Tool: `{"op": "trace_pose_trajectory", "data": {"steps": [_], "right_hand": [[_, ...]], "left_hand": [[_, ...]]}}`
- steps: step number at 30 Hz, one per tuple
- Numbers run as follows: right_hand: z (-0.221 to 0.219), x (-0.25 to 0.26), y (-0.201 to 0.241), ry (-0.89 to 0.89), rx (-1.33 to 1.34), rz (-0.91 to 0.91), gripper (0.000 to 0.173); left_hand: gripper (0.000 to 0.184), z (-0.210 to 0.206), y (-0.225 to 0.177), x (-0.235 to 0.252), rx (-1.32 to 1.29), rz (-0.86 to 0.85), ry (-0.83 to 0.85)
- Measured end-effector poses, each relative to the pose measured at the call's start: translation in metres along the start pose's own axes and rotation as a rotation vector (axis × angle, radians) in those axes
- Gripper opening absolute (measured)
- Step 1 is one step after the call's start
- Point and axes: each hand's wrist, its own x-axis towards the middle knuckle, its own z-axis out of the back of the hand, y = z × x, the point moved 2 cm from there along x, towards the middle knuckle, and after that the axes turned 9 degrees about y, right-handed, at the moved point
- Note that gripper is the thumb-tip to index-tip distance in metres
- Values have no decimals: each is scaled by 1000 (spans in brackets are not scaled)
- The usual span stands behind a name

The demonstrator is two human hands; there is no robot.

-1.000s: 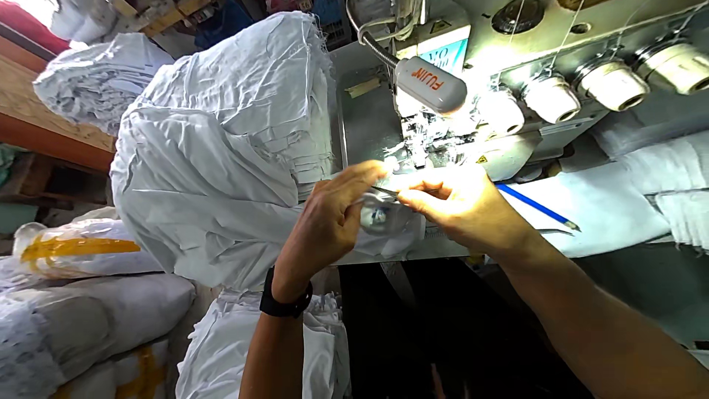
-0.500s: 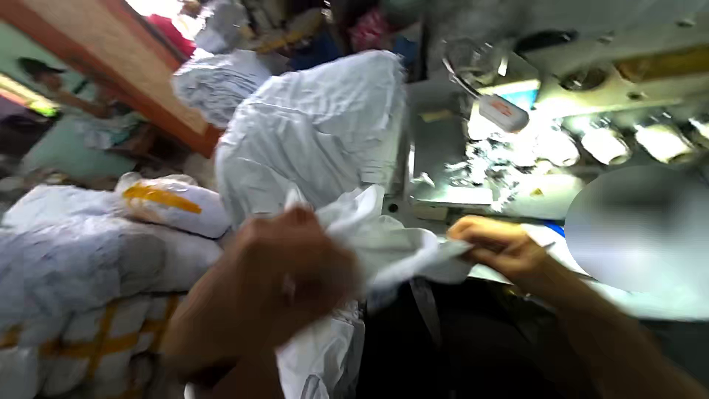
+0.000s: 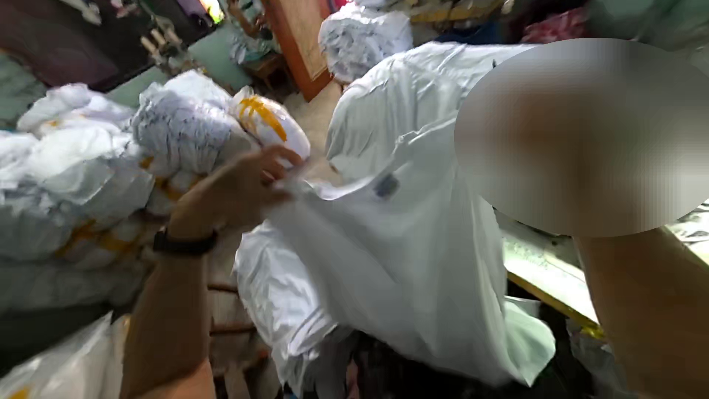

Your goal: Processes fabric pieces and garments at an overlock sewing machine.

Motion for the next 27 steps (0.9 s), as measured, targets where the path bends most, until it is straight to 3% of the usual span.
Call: {"op": "trace_pose_trajectory", "data": {"steps": [1,3,5,7,8,10,12,14,15,17,18,20,25,27], "right_hand": [[-13,5,1,-5,-55,53,30],[-33,9,8,-48,-82,154,32],[-57,6,29,-85,-12,282,31],[-85,-1,49,-83,54,400,29],[-101,-3,52,-70,86,441,27],[-140,-11,47,-16,170,486,22],[-185,-28,32,68,213,474,18],[-227,-60,6,215,190,412,18],[-242,-82,-10,349,155,359,19],[-265,-123,-44,663,69,233,17],[-269,-141,-61,754,25,163,16],[-253,-160,-87,740,-49,25,17],[-145,-153,-129,338,-230,-294,29],[-120,-158,-151,164,-305,-359,23]], "left_hand": [[41,2,31,0,76,142,-70],[39,19,77,-39,177,379,-402],[41,41,88,-101,158,473,-685],[35,44,95,-174,23,445,-750],[27,43,104,-205,-95,337,-748],[10,23,94,-228,-371,189,-711],[11,-19,82,-234,-521,218,-412],[18,-85,89,-254,-628,422,-75],[18,-124,98,-268,-665,565,133],[10,-196,128,-288,-670,775,720],[19,-220,133,-283,-644,836,925],[26,-229,132,-237,-544,793,1004],[18,-182,62,-54,-297,274,390],[13,-183,18,13,-299,62,248]]}}
